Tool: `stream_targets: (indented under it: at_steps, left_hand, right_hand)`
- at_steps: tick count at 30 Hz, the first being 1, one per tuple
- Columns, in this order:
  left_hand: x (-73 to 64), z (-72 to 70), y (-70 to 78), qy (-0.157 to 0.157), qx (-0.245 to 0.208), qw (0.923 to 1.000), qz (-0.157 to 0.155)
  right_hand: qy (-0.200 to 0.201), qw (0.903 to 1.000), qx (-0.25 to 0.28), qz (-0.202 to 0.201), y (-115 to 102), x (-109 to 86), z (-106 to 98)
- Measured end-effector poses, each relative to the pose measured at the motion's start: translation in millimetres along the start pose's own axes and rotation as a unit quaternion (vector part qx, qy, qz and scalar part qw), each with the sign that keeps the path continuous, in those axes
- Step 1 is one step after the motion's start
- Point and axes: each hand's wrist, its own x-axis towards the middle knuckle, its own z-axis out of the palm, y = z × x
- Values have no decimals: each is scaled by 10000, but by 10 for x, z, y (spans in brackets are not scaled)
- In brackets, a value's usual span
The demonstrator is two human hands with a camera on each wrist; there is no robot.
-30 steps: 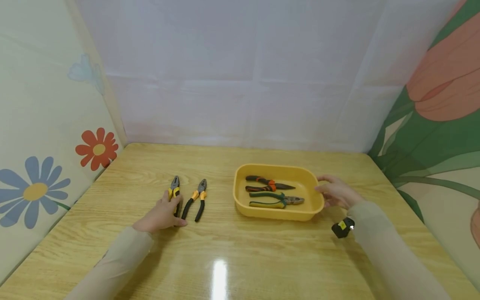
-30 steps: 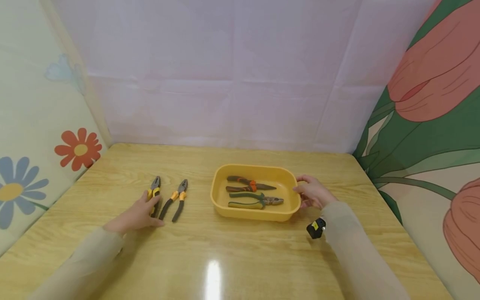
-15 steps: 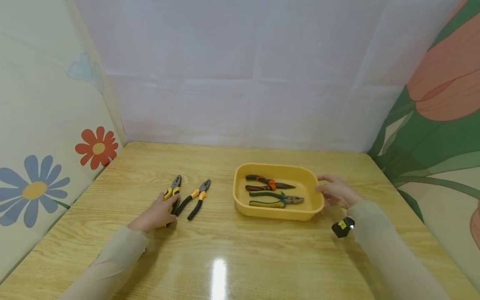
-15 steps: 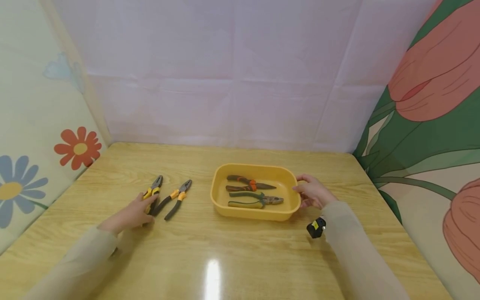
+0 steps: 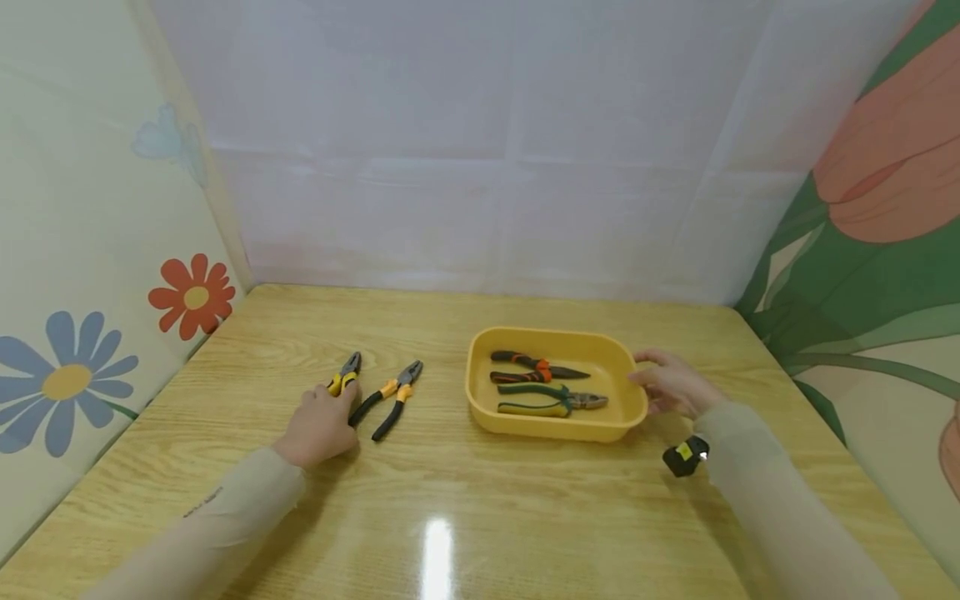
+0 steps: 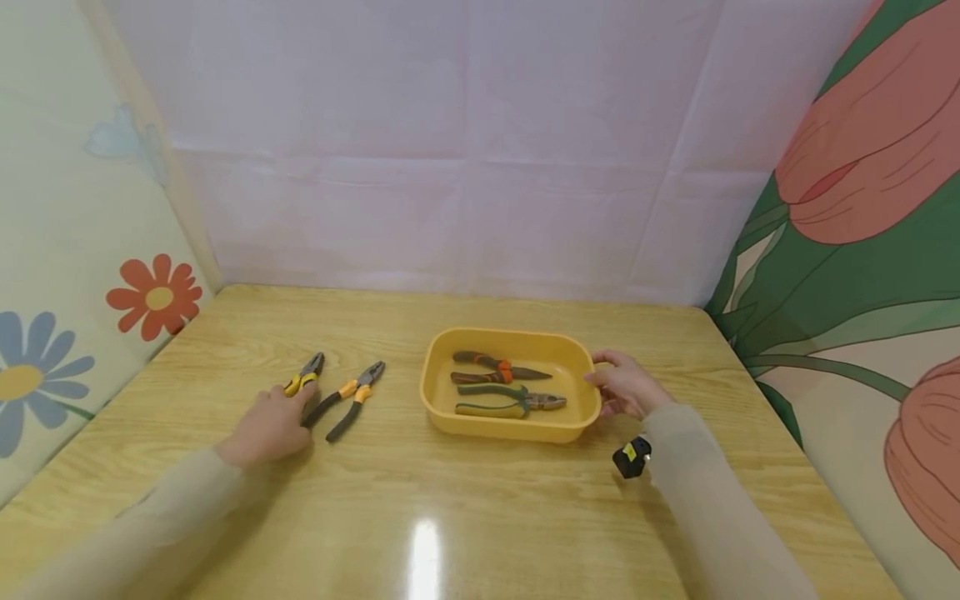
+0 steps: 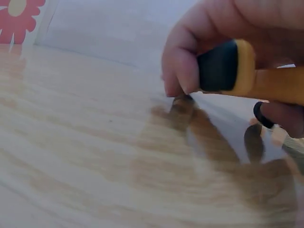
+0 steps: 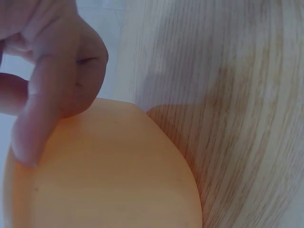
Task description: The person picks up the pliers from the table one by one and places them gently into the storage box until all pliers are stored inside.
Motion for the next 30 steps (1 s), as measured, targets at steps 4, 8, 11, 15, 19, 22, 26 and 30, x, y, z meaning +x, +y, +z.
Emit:
stream_targets:
  at_steps: [4, 8, 11, 15, 19, 22, 26, 30]
  left_hand:
    - [-10, 9, -24, 363, 70, 9992, 154]
    - [-38, 12, -62, 759, 249, 9964, 286]
    - [-38, 17, -101, 948, 294, 9947, 280]
    - [-15, 21, -154, 972, 279, 9944, 292]
    - [0, 12, -186, 956, 269, 9943, 400]
    - [1, -9, -195, 1020, 202, 9938, 396]
    - [2, -50, -192, 1267, 273, 9904, 488]
    - [-16, -85, -176, 1405, 415, 9873, 616]
  right_hand:
    - [1, 10000, -35, -17, 8, 2, -5]
    - [-11, 10000, -24, -33, 11, 0, -8]
    - [-8, 10000, -24, -31, 10, -2, -8]
    - [9, 10000, -76, -39, 12, 0, -8]
    - [8, 10000, -45, -56, 8, -1, -5]
    - [-4, 10000, -57, -66, 5, 0, -7]
    - [8, 9999, -144, -68, 5, -1, -8]
    - [19, 9999, -146, -59, 7, 1, -5]
